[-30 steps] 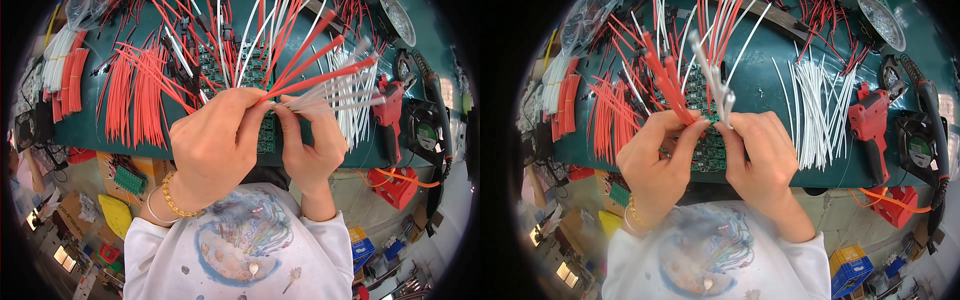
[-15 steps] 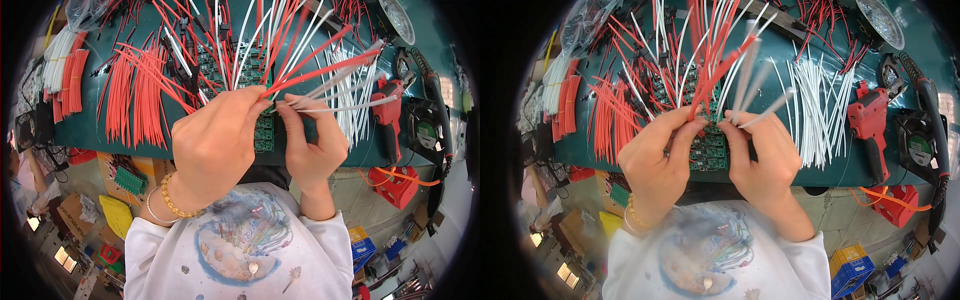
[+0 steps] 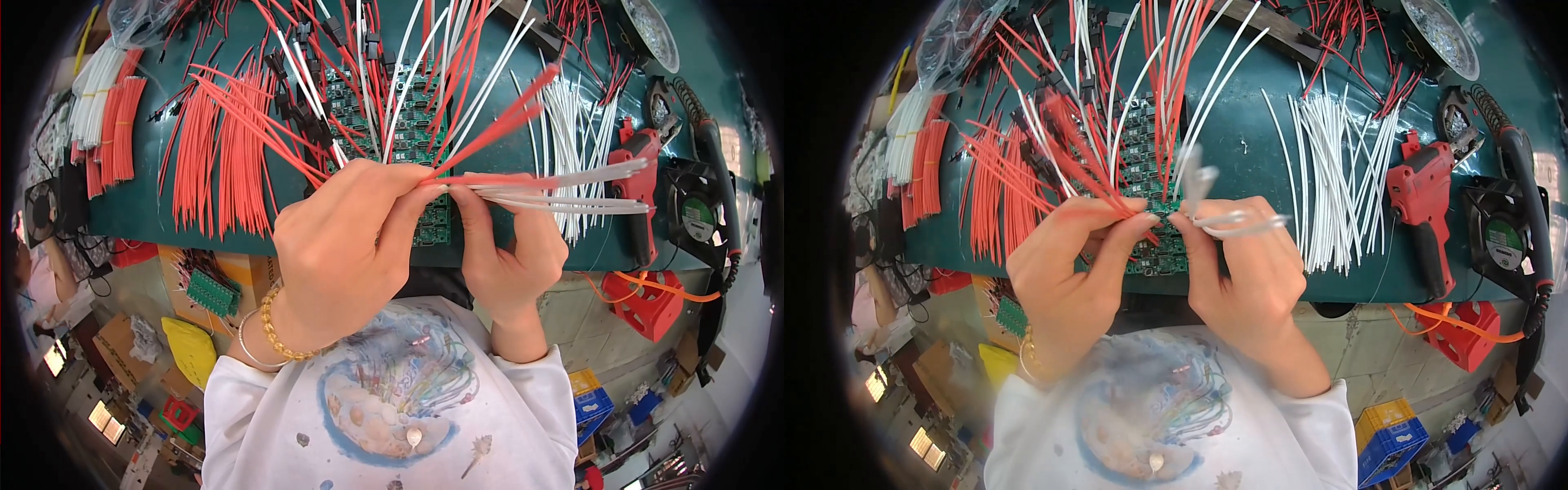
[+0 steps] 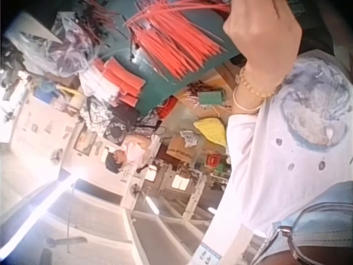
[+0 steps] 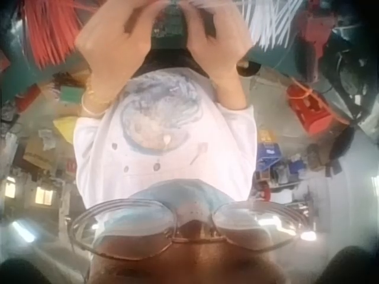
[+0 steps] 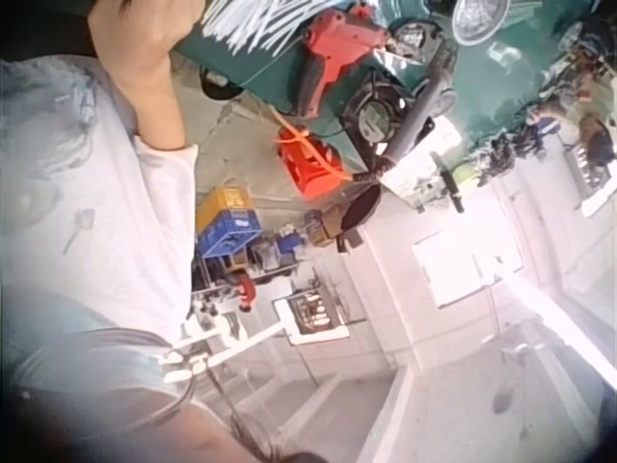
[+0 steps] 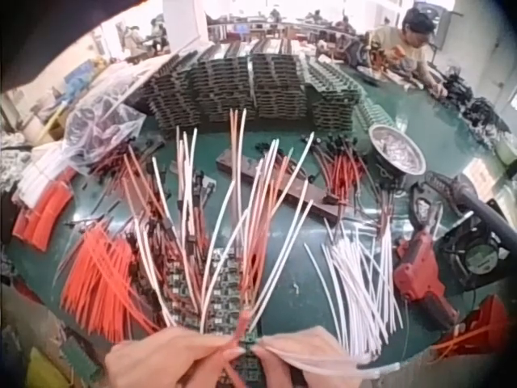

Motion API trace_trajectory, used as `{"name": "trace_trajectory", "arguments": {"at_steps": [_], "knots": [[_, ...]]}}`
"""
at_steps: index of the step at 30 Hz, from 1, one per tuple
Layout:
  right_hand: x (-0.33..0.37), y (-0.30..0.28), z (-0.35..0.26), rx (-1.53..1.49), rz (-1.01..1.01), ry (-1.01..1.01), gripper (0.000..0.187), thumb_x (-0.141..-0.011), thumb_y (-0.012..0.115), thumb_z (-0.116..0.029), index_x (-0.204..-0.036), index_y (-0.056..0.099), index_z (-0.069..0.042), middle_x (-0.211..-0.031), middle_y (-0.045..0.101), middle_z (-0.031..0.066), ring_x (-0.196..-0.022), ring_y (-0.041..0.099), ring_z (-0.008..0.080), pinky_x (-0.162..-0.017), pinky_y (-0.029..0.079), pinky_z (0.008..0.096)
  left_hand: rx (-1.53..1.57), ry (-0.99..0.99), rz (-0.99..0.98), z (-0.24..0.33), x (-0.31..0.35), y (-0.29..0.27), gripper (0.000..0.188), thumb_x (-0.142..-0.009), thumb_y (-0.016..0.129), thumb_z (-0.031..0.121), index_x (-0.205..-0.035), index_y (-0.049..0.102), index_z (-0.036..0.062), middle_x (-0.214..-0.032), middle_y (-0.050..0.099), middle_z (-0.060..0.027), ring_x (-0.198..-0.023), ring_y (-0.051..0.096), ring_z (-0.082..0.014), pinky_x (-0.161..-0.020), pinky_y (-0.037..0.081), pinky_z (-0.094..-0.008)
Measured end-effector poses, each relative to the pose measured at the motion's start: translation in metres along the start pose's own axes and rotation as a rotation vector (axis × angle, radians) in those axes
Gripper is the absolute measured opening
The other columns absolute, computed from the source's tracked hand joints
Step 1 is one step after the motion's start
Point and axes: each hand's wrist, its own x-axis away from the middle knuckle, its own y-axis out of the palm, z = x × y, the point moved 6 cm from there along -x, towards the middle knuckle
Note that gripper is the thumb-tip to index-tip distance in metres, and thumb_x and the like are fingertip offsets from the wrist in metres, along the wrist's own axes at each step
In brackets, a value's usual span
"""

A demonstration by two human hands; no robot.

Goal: The person solders wires onto multiple printed circuit boards using a soldering iron and solder wire.

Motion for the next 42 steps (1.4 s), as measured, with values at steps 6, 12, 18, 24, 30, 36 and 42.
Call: {"name": "trace_trajectory", "arguments": {"at_steps": [6,12,18,24,30,36,42], "knots": [[0.0,0.001,-0.003,0.015,0.016,-0.033,0.02,-0.07,0.071,0.012,-0.084,0.061,0.003,-0.076,0.064,0.0122,-0.061,0.059,0.0252,-0.053,0.046,0.03,0.011,-0.015,0.033,-0.001,0.001,0.001,0.011,-0.075,0.072,0.0,-0.083,0.065,0.0011,-0.067,0.06,-0.0077,-0.053,0.057,-0.0211,-0.046,0.043,-0.0299],[0.0,0.002,-0.002,0.019,0.003,-0.057,0.021,-0.069,0.071,0.013,-0.085,0.061,0.003,-0.074,0.063,0.0122,-0.06,0.057,0.0253,-0.052,0.045,0.0296,0.021,-0.042,0.038,-0.002,0.0,0.001,0.011,-0.075,0.072,-0.001,-0.083,0.065,0.001,-0.067,0.06,-0.0078,-0.053,0.057,-0.021,-0.047,0.044,-0.0296],[0.002,0.003,0.0,-0.011,0.021,-0.077,0.024,-0.068,0.072,0.012,-0.087,0.061,0.004,-0.072,0.061,0.0117,-0.057,0.054,0.0242,-0.05,0.042,0.03,0.009,0.002,0.064,-0.002,0.002,0.002,0.011,-0.074,0.072,-0.002,-0.083,0.065,0.0011,-0.067,0.06,-0.0078,-0.053,0.058,-0.0208,-0.047,0.044,-0.0293],[0.0,0.002,-0.001,-0.009,0.03,-0.058,0.025,-0.068,0.073,0.011,-0.089,0.062,0.004,-0.072,0.061,0.0111,-0.056,0.054,0.0233,-0.05,0.042,0.0301,0.003,-0.007,0.037,-0.001,0.002,0.002,0.012,-0.074,0.071,-0.002,-0.084,0.066,0.001,-0.068,0.061,-0.0081,-0.054,0.058,-0.0212,-0.047,0.045,-0.0292],[0.003,0.0,0.003,-0.01,0.014,0.046,0.02,-0.071,0.071,0.01,-0.088,0.064,0.004,-0.074,0.064,0.0124,-0.058,0.057,0.0229,-0.052,0.045,0.029,-0.03,-0.01,-0.033,0.001,-0.001,-0.001,0.012,-0.074,0.071,-0.003,-0.085,0.066,-0.0006,-0.07,0.062,-0.0096,-0.056,0.059,-0.0236,-0.049,0.046,-0.0304],[0.003,-0.029,0.004,-0.157,0.035,0.134,0.021,-0.071,0.072,0.011,-0.089,0.066,0.004,-0.079,0.067,0.0124,-0.068,0.061,0.0202,-0.058,0.047,0.0273,0.024,-0.068,-0.045,0.005,0.004,-0.013,0.014,-0.073,0.072,-0.004,-0.086,0.067,-0.0017,-0.072,0.065,-0.0115,-0.059,0.062,-0.024,-0.051,0.048,-0.0283],[0.015,-0.021,-0.001,-0.156,0.033,0.138,0.024,-0.068,0.076,0.009,-0.089,0.067,0.002,-0.076,0.065,0.0122,-0.065,0.061,0.0228,-0.056,0.047,0.0289,0.042,0.034,-0.028,0.003,0.011,-0.009,0.016,-0.072,0.073,-0.003,-0.087,0.067,-0.001,-0.072,0.065,-0.0107,-0.058,0.063,-0.0222,-0.051,0.048,-0.027]]}}
